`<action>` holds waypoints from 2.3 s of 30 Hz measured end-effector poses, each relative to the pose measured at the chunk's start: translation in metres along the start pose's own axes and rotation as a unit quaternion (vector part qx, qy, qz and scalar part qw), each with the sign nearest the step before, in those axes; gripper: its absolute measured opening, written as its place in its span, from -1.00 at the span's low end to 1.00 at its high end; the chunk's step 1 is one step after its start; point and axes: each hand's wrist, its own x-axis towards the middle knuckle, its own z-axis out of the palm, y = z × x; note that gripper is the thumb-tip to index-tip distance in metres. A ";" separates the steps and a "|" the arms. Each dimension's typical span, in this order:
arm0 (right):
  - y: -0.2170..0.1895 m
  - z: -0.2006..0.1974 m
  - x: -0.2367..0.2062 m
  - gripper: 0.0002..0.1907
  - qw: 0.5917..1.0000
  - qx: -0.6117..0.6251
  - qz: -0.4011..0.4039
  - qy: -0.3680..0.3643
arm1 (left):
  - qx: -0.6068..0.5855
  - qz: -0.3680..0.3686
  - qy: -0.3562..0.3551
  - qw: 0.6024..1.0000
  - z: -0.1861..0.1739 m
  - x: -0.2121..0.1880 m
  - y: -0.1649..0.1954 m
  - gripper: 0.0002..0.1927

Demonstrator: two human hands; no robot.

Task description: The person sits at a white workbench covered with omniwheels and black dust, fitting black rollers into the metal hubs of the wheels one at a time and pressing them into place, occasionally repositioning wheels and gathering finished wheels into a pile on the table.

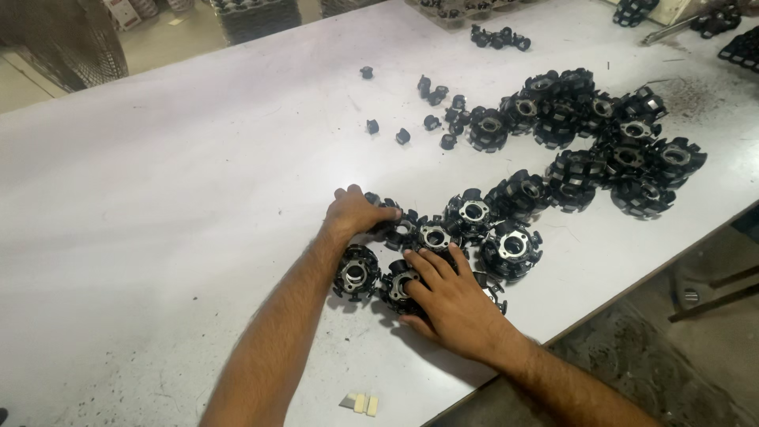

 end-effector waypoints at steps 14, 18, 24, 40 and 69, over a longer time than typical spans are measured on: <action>0.007 0.002 -0.002 -0.48 1.000 0.009 0.004 -0.019 | -0.027 -0.027 0.036 0.999 -0.003 0.016 -0.008 -0.53; 0.006 0.000 -0.002 -0.52 1.000 0.021 0.008 -0.015 | -0.066 -0.018 0.070 0.995 0.007 0.013 -0.007 -0.41; 0.003 -0.005 0.000 -0.54 1.000 0.024 -0.006 0.003 | -0.104 0.051 0.077 0.990 -0.004 0.015 -0.012 -0.45; 0.043 -0.009 -0.033 -0.54 0.999 0.016 -0.030 0.013 | 0.313 0.183 -0.056 0.930 0.048 0.000 0.000 -0.14; 0.269 -0.049 -0.054 -0.21 0.944 -0.202 0.228 0.128 | 0.086 0.226 0.086 0.967 0.086 -0.047 -0.065 0.38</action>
